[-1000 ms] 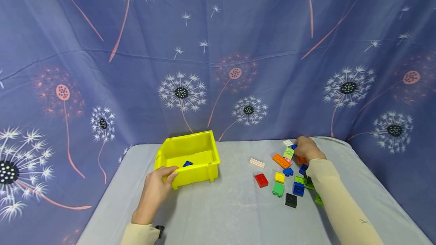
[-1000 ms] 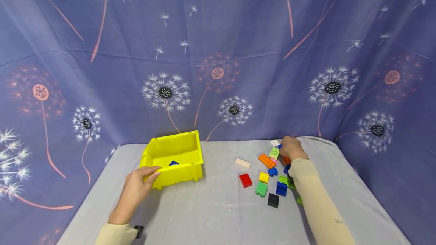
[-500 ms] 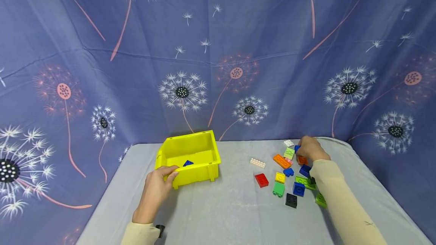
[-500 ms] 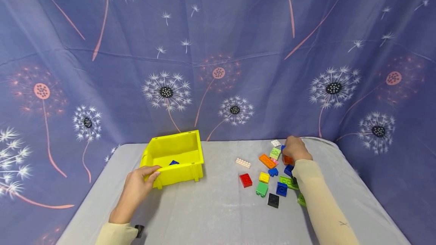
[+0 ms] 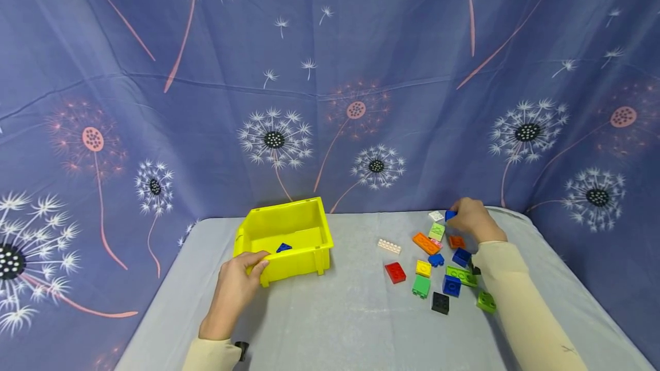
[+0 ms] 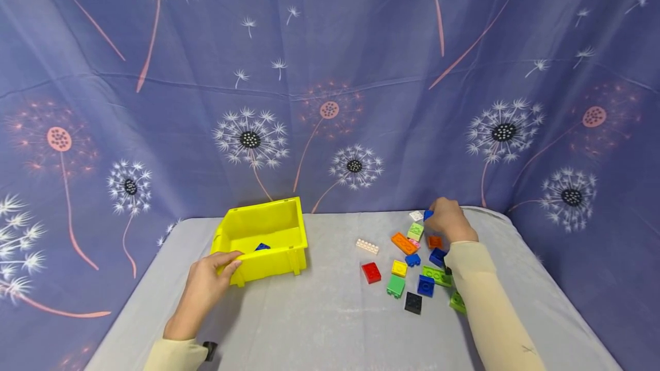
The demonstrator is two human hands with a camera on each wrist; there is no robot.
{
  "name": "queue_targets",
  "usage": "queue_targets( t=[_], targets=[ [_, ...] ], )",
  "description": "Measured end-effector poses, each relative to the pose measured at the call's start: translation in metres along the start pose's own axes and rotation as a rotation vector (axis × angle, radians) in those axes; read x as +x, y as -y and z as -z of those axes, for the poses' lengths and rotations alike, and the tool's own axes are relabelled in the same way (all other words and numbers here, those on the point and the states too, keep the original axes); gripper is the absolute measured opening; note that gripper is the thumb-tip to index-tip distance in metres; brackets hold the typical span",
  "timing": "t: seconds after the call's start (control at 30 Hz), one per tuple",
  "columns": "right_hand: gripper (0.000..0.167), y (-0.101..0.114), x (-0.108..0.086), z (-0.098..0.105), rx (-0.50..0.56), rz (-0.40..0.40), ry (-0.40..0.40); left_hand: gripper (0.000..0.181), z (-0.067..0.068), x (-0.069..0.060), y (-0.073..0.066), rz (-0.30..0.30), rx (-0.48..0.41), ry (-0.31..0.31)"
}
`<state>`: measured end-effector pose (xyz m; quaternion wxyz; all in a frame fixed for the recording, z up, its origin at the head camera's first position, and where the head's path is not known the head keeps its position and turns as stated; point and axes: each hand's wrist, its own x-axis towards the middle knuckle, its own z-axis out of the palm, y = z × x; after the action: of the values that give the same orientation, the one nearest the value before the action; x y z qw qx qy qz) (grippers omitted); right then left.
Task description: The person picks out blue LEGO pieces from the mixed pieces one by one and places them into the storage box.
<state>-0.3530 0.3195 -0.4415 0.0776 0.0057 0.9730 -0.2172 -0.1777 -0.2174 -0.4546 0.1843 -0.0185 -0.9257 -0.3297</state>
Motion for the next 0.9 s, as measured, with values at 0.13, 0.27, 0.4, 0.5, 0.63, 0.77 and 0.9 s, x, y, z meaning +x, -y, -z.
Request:
queue_targets(
  t=[0.13, 0.27, 0.4, 0.5, 0.63, 0.77, 0.9],
  targets=[
    [0.049, 0.014, -0.008, 0.009, -0.015, 0.052, -0.048, 0.024, 0.0, 0.0, 0.0, 0.001, -0.001, 0.002],
    [0.049, 0.028, -0.015, 0.017, -0.027, 0.082, -0.085, 0.024, 0.0, 0.001, 0.0, 0.008, -0.003, 0.009],
    [0.047, 0.045, -0.026, 0.025, -0.037, 0.126, -0.112, 0.023, 0.0, 0.001, 0.0, 0.003, 0.002, 0.005],
    [0.048, 0.061, -0.035, 0.03, -0.036, 0.156, -0.129, 0.023, 0.0, 0.0, 0.001, -0.001, 0.005, -0.002],
    [0.049, 0.082, -0.045, 0.035, -0.022, 0.187, -0.155, 0.023, 0.001, 0.0, 0.001, 0.003, 0.004, -0.002],
    [0.046, 0.101, -0.055, 0.036, -0.012, 0.241, -0.183, 0.024, 0.001, 0.0, 0.001, 0.02, -0.005, 0.015],
    [0.044, 0.12, -0.063, 0.035, 0.006, 0.304, -0.205, 0.024, 0.0, 0.001, 0.002, 0.029, -0.008, 0.024]
  ],
)
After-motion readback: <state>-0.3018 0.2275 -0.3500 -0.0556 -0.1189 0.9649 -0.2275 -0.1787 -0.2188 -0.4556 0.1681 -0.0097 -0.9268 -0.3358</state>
